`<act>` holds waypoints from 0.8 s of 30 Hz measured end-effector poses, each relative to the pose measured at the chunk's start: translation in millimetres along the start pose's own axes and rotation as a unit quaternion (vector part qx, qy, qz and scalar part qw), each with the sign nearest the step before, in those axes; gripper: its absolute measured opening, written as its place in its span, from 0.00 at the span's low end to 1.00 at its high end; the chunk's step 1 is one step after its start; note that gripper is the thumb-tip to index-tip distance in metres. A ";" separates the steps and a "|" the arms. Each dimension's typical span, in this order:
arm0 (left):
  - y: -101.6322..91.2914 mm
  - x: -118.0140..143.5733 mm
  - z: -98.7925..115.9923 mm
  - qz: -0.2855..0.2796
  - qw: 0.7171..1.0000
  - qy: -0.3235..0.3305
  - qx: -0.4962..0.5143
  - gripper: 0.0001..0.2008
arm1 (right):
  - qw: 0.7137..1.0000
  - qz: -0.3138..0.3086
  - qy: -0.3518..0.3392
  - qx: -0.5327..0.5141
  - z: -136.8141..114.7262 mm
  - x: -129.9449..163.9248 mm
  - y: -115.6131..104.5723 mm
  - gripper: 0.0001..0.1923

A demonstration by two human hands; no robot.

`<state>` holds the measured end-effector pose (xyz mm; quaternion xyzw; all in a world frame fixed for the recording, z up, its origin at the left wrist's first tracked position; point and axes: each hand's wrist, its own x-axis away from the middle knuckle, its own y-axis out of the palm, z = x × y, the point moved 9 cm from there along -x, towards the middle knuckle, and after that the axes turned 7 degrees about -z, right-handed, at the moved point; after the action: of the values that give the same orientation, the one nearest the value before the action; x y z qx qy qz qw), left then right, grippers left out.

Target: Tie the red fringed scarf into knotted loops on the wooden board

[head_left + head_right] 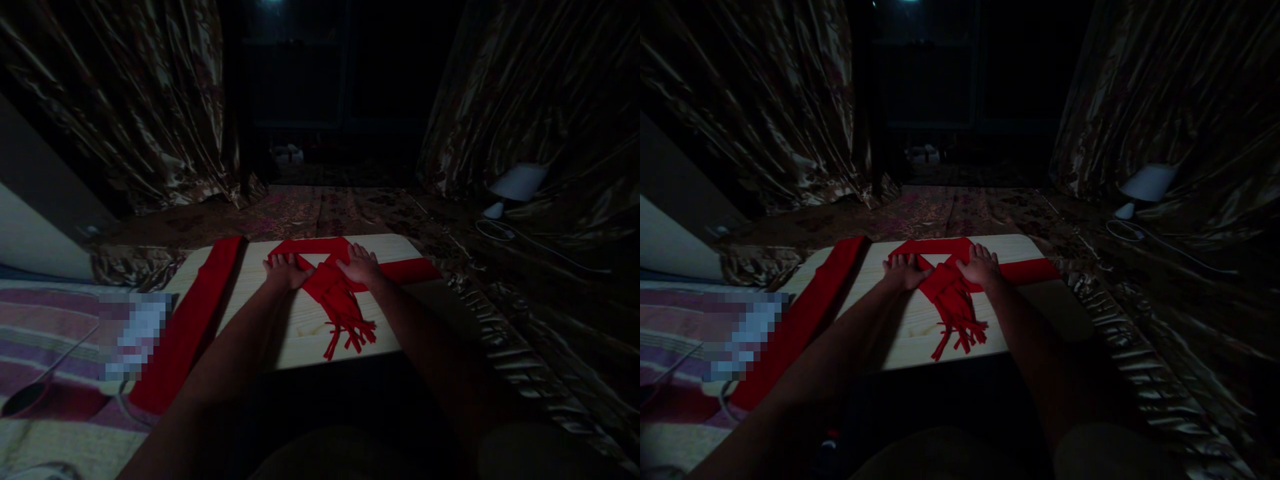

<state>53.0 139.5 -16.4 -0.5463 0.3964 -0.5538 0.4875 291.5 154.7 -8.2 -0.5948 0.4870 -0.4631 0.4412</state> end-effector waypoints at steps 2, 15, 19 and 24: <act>-1.4 0.8 -1.7 0.013 1.000 -0.007 0.005 0.52 | 1.000 -0.004 0.002 0.004 0.5 -1.1 0.9 0.46; -13.3 21.2 -2.8 0.097 0.994 0.032 0.030 0.47 | 1.000 0.009 0.001 -0.024 0.8 0.6 -1.6 0.44; -13.1 22.6 -4.5 0.110 0.993 0.034 0.034 0.46 | 0.999 0.012 -0.007 -0.032 0.9 4.1 -6.0 0.40; -15.3 25.3 -2.8 0.124 0.990 0.043 0.045 0.44 | 0.984 0.144 -0.079 -0.061 -17.8 27.8 -39.0 0.27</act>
<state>50.5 117.9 3.8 -0.4464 0.4564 -0.5291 0.5590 283.4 131.2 36.5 -0.5788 0.5586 -0.3155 0.5035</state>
